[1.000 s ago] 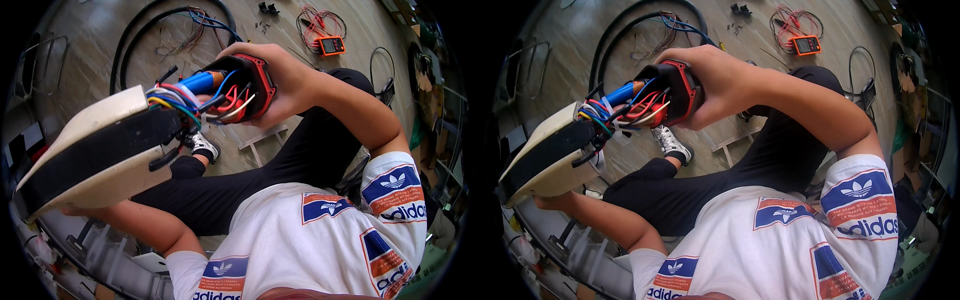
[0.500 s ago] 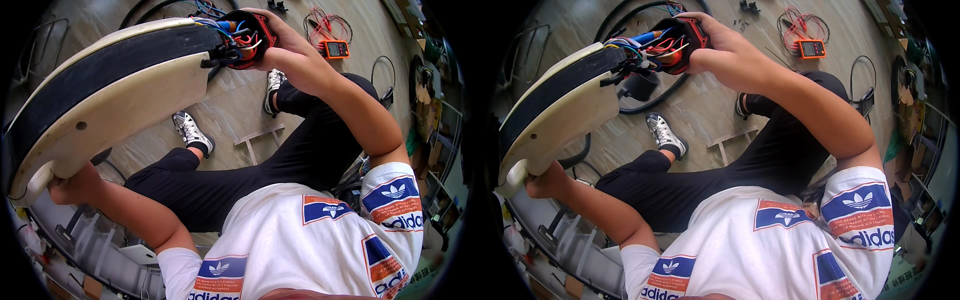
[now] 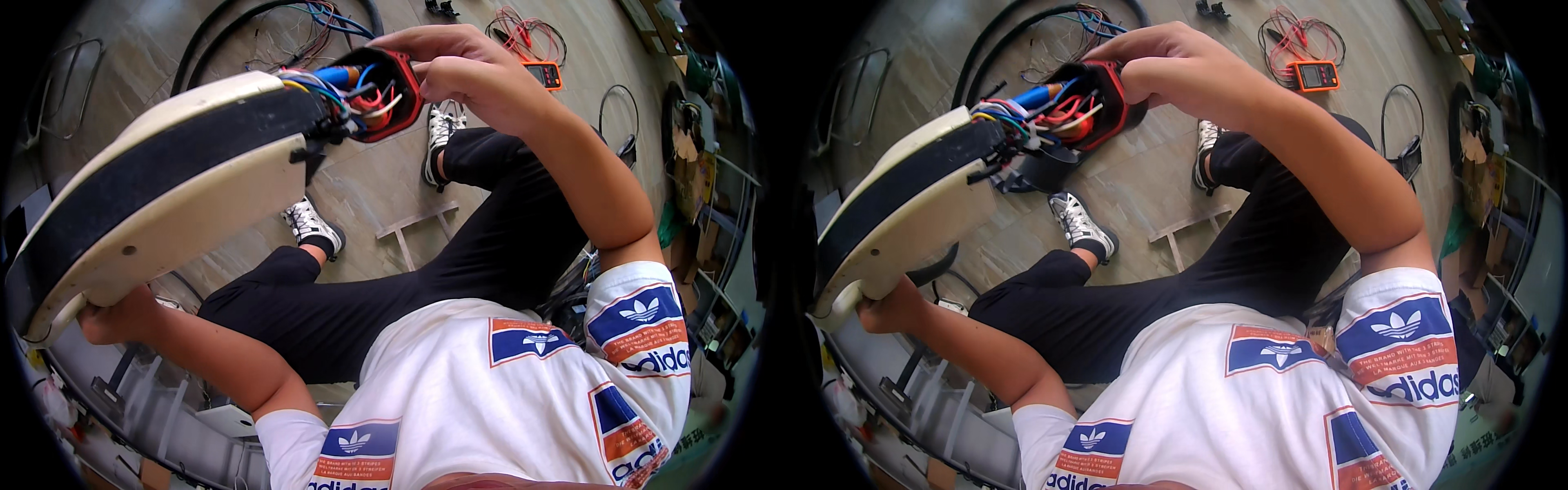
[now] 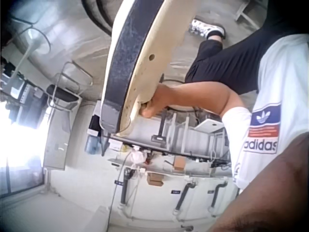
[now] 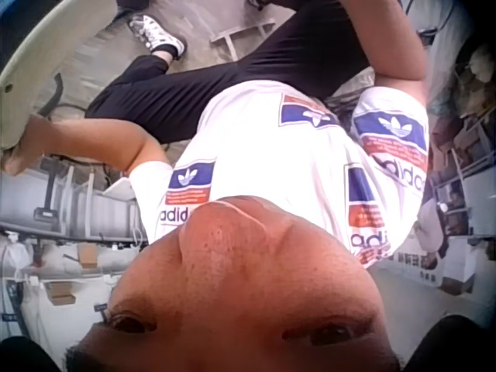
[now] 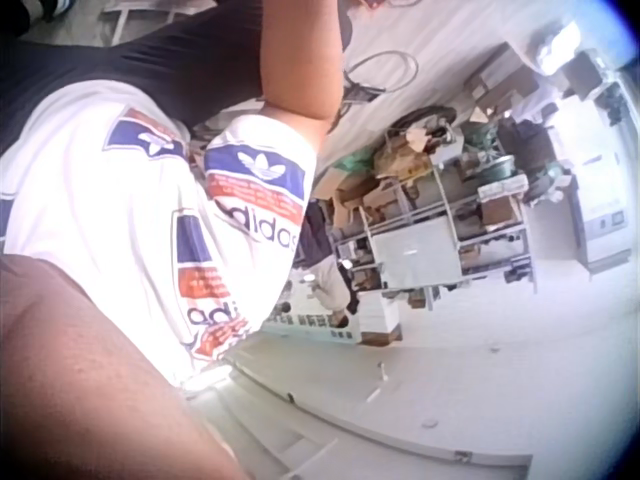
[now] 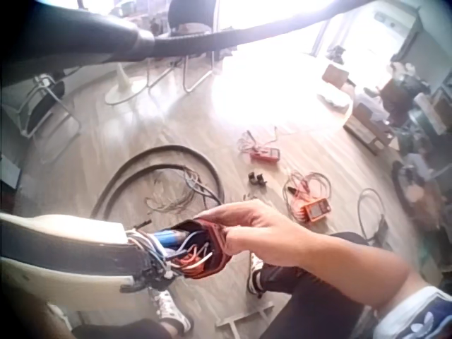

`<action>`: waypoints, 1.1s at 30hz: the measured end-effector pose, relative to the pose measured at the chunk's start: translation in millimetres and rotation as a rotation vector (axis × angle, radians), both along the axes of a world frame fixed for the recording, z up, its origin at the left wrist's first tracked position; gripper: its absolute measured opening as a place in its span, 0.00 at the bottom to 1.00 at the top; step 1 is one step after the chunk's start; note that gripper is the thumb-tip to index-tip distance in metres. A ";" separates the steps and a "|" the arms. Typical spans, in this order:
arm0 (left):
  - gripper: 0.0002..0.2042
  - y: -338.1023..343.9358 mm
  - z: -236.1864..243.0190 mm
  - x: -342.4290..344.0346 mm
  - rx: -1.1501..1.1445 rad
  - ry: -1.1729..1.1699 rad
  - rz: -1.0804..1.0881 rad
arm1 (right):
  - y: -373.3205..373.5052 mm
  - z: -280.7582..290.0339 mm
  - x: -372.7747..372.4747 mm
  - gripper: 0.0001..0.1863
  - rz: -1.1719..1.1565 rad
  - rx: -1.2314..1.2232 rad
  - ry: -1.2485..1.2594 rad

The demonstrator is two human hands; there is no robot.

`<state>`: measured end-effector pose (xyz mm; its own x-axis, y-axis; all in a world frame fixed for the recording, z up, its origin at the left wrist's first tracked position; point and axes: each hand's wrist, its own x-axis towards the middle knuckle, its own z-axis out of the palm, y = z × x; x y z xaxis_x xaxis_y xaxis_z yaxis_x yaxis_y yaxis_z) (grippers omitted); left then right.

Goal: The person manipulates a white plastic handle containing colored wires and a black connector by hand while sitting on a tiled floor.

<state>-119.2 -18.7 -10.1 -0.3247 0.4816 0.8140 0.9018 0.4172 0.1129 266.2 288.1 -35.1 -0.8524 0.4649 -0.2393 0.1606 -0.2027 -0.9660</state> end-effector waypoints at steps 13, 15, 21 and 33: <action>0.21 11.2 -0.6 12.2 -0.024 -0.016 -0.147 | 4.0 -6.4 -2.4 0.26 0.138 -0.105 -0.200; 0.21 7.2 -1.6 10.1 -0.032 -0.010 -0.124 | 4.0 -6.7 -2.1 0.26 0.127 -0.102 -0.200; 0.21 -4.1 -1.3 9.5 -0.080 0.044 -0.078 | 2.2 -5.1 -3.0 0.25 0.099 -0.133 -0.182; 0.20 46.9 -7.8 77.8 0.468 -0.625 -0.447 | -5.1 -18.4 -3.1 0.24 0.114 0.020 -0.170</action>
<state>-41.4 28.3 -17.9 -0.6360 0.3327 0.6962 0.6856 -0.1704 0.7078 263.2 283.0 -53.5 -0.8477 0.3741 -0.3762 0.3426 -0.1554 -0.9265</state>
